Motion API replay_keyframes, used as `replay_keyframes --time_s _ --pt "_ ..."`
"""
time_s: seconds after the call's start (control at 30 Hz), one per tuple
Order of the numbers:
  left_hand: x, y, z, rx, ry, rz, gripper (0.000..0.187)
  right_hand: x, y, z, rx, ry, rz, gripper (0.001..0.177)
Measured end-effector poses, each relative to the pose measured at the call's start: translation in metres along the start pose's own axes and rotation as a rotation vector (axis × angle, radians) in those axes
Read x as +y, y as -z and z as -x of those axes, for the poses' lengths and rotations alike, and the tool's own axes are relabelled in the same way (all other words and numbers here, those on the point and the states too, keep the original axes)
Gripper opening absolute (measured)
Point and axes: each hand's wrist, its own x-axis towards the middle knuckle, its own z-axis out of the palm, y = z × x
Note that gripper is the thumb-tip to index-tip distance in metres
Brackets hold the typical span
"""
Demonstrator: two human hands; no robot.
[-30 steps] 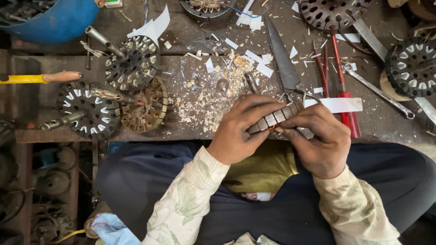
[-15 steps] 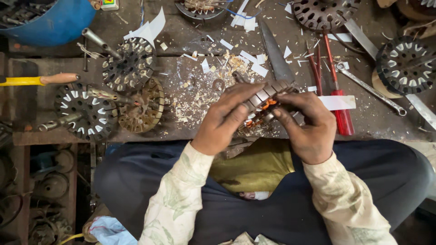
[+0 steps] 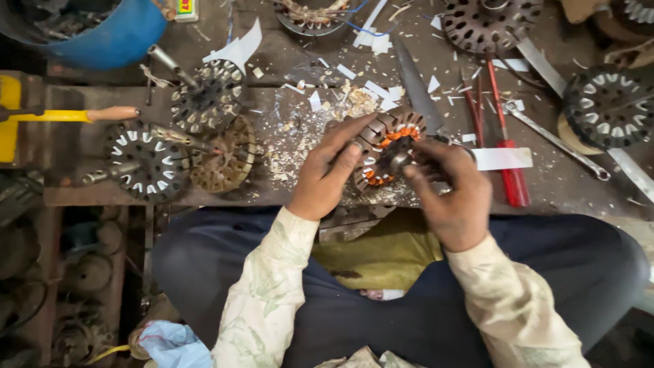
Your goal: The person sits cross-legged on the floor and works on a motor armature. They use shears to cut small pieces of white insulating material and insert them into the slots of the armature. The person repeatedly cuts and places these pieces into the component.
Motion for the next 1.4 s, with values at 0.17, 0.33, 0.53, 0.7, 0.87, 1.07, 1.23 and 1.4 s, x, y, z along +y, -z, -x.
replay_keyframes --time_s 0.17,0.33,0.53,0.7,0.87,1.07,1.23,1.4 --pt "0.002 -0.005 0.007 0.201 -0.082 -0.173 0.034 -0.006 -0.018 0.001 0.068 0.160 0.112 0.040" --pt "-0.002 -0.005 0.020 0.233 0.042 -0.126 0.035 -0.011 -0.015 0.000 0.050 0.373 0.249 0.044" --pt "0.008 -0.025 0.021 0.388 0.134 -0.157 0.047 -0.007 -0.016 0.003 0.053 0.206 0.075 0.038" --pt "0.011 -0.023 0.018 0.384 0.200 -0.164 0.052 -0.005 -0.017 0.006 0.049 0.176 0.112 0.042" --pt "-0.009 -0.023 0.024 0.356 0.123 -0.147 0.039 -0.009 -0.018 0.004 0.044 0.192 0.082 0.045" --pt "-0.021 -0.018 0.025 0.272 0.167 0.038 0.038 -0.022 -0.018 -0.001 0.167 0.460 0.306 0.042" --pt "-0.018 -0.017 0.023 0.255 0.121 0.094 0.039 -0.024 -0.020 -0.008 0.193 0.591 0.423 0.029" --pt "-0.013 -0.013 0.023 0.250 0.142 0.013 0.042 -0.021 -0.027 -0.007 0.201 0.368 0.046 0.019"
